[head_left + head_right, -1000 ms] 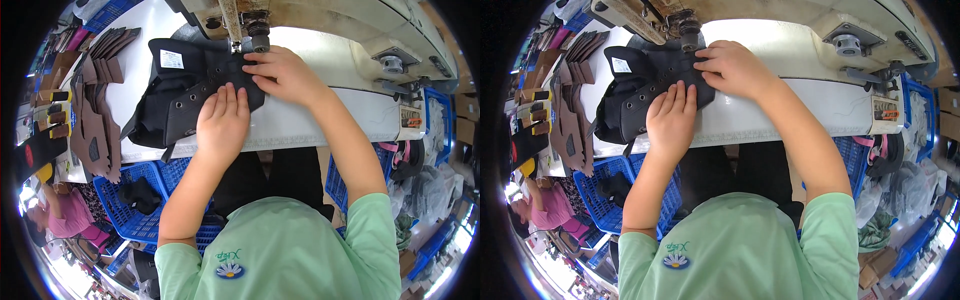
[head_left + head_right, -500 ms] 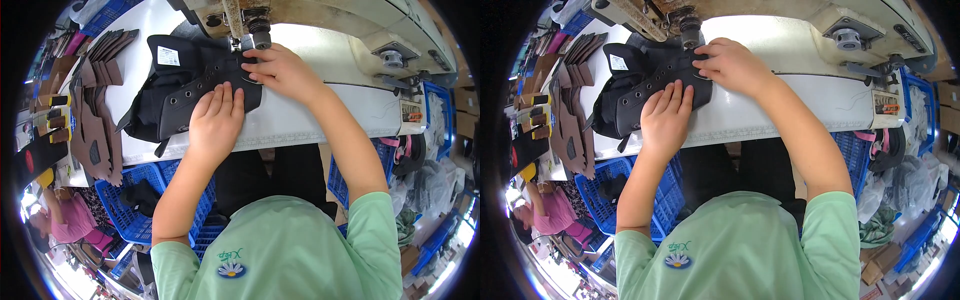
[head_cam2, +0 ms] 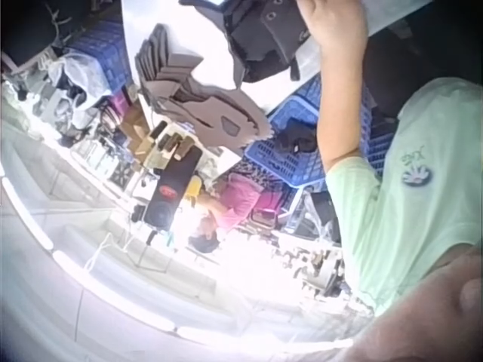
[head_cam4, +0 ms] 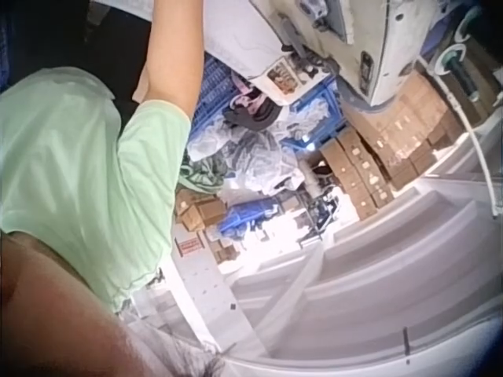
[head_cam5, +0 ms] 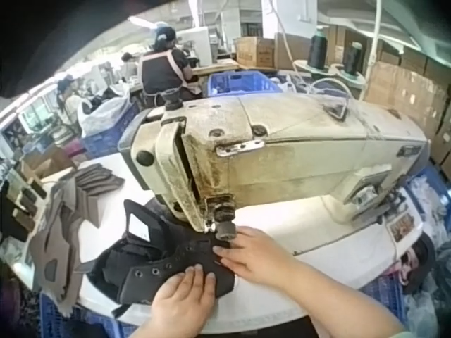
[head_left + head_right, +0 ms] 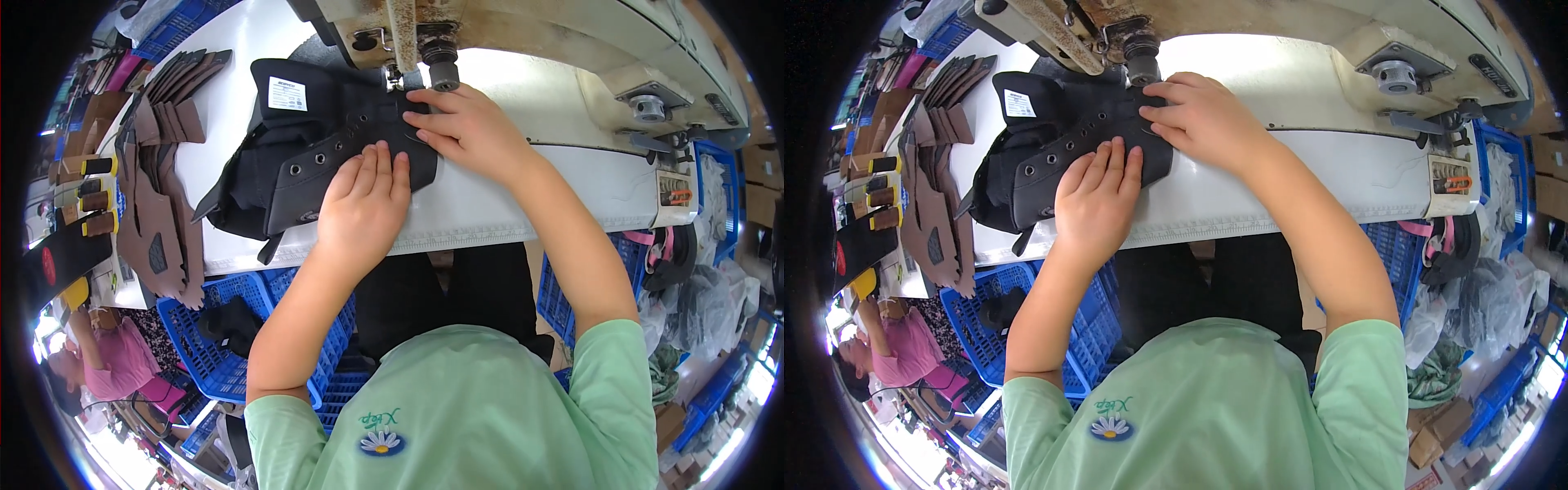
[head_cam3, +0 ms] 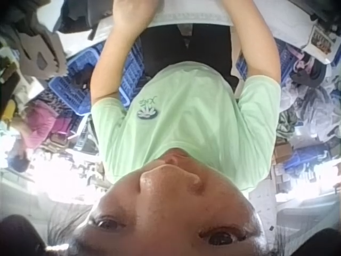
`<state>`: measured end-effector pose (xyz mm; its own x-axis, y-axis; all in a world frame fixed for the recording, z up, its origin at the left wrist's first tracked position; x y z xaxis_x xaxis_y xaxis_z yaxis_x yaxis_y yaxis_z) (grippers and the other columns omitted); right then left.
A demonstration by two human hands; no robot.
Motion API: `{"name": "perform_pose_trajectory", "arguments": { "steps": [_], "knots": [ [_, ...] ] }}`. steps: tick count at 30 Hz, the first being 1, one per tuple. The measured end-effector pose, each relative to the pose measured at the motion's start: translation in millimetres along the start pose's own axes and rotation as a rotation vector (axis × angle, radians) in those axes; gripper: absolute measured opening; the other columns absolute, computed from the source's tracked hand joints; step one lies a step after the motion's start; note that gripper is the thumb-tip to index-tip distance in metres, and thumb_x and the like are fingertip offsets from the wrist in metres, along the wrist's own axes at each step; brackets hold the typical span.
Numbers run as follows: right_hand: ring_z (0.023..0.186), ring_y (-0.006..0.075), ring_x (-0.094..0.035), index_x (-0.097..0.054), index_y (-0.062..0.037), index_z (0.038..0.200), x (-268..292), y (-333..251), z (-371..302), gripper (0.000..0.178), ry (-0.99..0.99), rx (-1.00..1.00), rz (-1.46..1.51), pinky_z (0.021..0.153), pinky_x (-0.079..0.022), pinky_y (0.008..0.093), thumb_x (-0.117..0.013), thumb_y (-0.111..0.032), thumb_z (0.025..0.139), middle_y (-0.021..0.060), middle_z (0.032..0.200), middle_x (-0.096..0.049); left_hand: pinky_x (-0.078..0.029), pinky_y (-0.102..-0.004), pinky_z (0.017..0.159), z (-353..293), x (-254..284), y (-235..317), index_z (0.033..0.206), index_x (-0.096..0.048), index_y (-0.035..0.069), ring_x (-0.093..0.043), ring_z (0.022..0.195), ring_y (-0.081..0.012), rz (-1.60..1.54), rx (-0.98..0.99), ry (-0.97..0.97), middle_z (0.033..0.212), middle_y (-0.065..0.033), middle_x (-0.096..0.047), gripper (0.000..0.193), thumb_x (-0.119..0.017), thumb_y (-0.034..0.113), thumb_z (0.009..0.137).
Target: The recorder is stitching various components of a shoe using an industrial sewing machine.
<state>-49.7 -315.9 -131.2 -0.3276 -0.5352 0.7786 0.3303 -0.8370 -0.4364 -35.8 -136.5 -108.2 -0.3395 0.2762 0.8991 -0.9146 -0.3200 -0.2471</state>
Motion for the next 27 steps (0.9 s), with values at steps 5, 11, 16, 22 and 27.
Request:
{"name": "perform_pose_trajectory", "arguments": {
  "steps": [5,11,16,22,27],
  "knots": [
    [0.111,0.0278,-0.058,-0.075,-0.0106,0.105,0,-1,-1,0.023,-0.012,-0.010,-0.010,0.096,-0.048,0.0411,-0.070,-0.019,0.084,0.0052,0.120,-0.067,-0.047,-0.0358,0.097,0,-1,-1,0.112,-0.068,0.002,-0.066,0.108,-0.0252,0.026,-0.035,0.004,0.113,-0.0174,-0.070,0.040,-0.057,0.015,0.076],
    [0.110,0.0292,-0.059,-0.076,-0.0110,0.105,3,-1,1,0.023,0.013,0.029,-0.036,0.096,-0.048,0.0409,-0.071,-0.018,0.083,0.0069,0.118,-0.067,-0.048,-0.0351,0.096,2,-4,-2,0.109,-0.069,0.002,-0.066,0.105,-0.0241,0.015,-0.052,0.056,0.110,-0.0166,-0.071,0.038,-0.058,0.015,0.075],
    [0.103,0.0284,-0.062,-0.074,-0.0122,0.111,4,4,3,0.025,-0.041,-0.065,-0.022,0.086,-0.050,0.0380,-0.069,-0.014,0.086,0.0079,0.126,-0.061,-0.047,-0.0349,0.096,7,-8,-4,0.105,-0.069,0.001,-0.067,0.103,-0.0241,0.025,-0.076,0.067,0.106,-0.0164,-0.072,0.035,-0.059,0.015,0.074],
    [0.103,0.0291,-0.062,-0.074,-0.0126,0.111,6,9,9,0.027,-0.046,-0.077,-0.011,0.086,-0.051,0.0378,-0.071,-0.012,0.085,0.0085,0.121,-0.064,-0.047,-0.0346,0.096,15,-10,-8,0.103,-0.070,-0.002,-0.067,0.100,-0.0259,0.016,-0.103,0.085,0.102,-0.0182,-0.072,0.033,-0.061,0.014,0.075],
    [0.109,0.0290,-0.061,-0.075,-0.0129,0.111,8,10,11,0.026,-0.050,-0.080,-0.039,0.090,-0.051,0.0381,-0.072,-0.013,0.085,0.0062,0.121,-0.065,-0.048,-0.0337,0.095,18,-12,-8,0.103,-0.069,-0.001,-0.068,0.100,-0.0240,0.044,-0.089,0.055,0.103,-0.0170,-0.073,0.034,-0.061,0.015,0.074]
  ]
}}
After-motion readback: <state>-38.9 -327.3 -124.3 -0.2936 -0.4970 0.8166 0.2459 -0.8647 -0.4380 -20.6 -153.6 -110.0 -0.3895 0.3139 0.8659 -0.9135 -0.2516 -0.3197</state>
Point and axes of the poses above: each hand's wrist, its own z-axis towards the middle knuckle, its own x-axis out of the back of the hand, y = z × x, the point moved 4 cm from there along z, towards the middle knuckle
